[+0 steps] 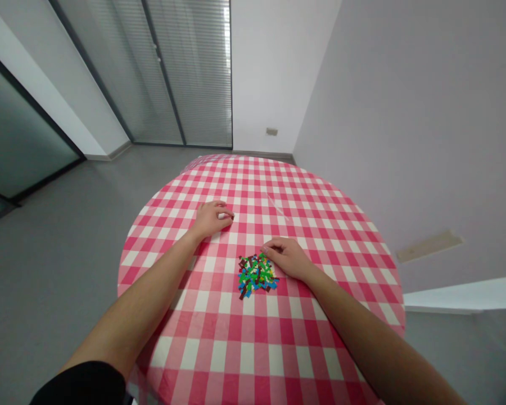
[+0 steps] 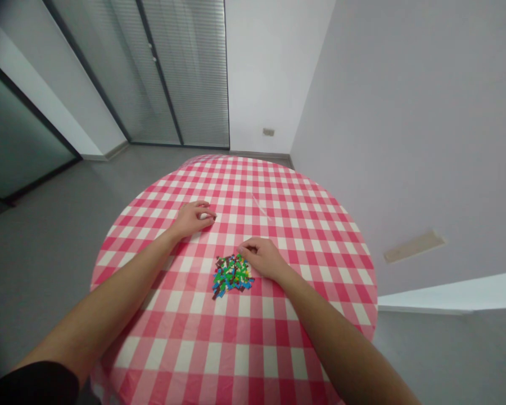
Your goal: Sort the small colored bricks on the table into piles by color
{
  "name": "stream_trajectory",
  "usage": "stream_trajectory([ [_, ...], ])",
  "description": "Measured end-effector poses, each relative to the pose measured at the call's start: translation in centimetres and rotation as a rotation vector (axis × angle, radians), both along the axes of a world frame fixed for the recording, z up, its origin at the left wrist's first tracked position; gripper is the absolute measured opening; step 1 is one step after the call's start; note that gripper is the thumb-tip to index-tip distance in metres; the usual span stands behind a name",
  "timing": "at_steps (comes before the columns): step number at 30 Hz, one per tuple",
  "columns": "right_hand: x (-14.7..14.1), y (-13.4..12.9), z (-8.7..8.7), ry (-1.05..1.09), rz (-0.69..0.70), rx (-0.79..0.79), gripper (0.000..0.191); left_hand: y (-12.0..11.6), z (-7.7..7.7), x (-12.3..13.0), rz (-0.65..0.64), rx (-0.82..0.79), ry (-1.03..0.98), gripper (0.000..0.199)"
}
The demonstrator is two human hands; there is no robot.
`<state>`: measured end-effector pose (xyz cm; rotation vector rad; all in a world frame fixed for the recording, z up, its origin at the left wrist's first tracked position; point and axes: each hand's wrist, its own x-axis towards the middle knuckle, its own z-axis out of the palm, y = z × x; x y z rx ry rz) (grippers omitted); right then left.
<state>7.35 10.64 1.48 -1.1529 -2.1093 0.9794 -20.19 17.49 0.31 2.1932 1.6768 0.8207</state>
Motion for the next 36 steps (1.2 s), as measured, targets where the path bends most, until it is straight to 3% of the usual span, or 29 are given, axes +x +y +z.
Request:
stream_trajectory([
  [8,0.1,0.1,-0.1,-0.012,0.007,-0.002,0.025,0.1,-0.4,-0.1,0.025,0.071,0.050,0.030],
  [13,0.1,0.0,0.0,0.004,0.022,-0.030,0.022,0.2,-0.7,-0.6,0.022,0.054,-0.073,0.032],
  [16,0.2,-0.1,0.4,-0.012,0.121,-0.053,0.016,0.1,-0.2,-0.8,-0.007,0.047,-0.159,0.031],
  [22,0.8,-0.3,1.5,-0.101,0.405,0.022,0.024,-1.5,2.2,0.3,-0.053,-0.064,-0.283,0.026],
  [27,0.6,-0.7,2.2,-0.204,0.418,0.029,0.026,-4.2,3.7,2.6,-0.185,-0.184,-0.260,0.020],
  [32,0.5,-0.8,2.1,-0.221,0.396,0.065,0.025,-6.6,3.6,3.9,-0.311,-0.339,-0.308,0.019],
  [36,0.6,-0.7,1.7,-0.195,0.370,0.081,0.021,-7.7,3.4,3.2,-0.475,-0.473,-0.202,0.015],
])
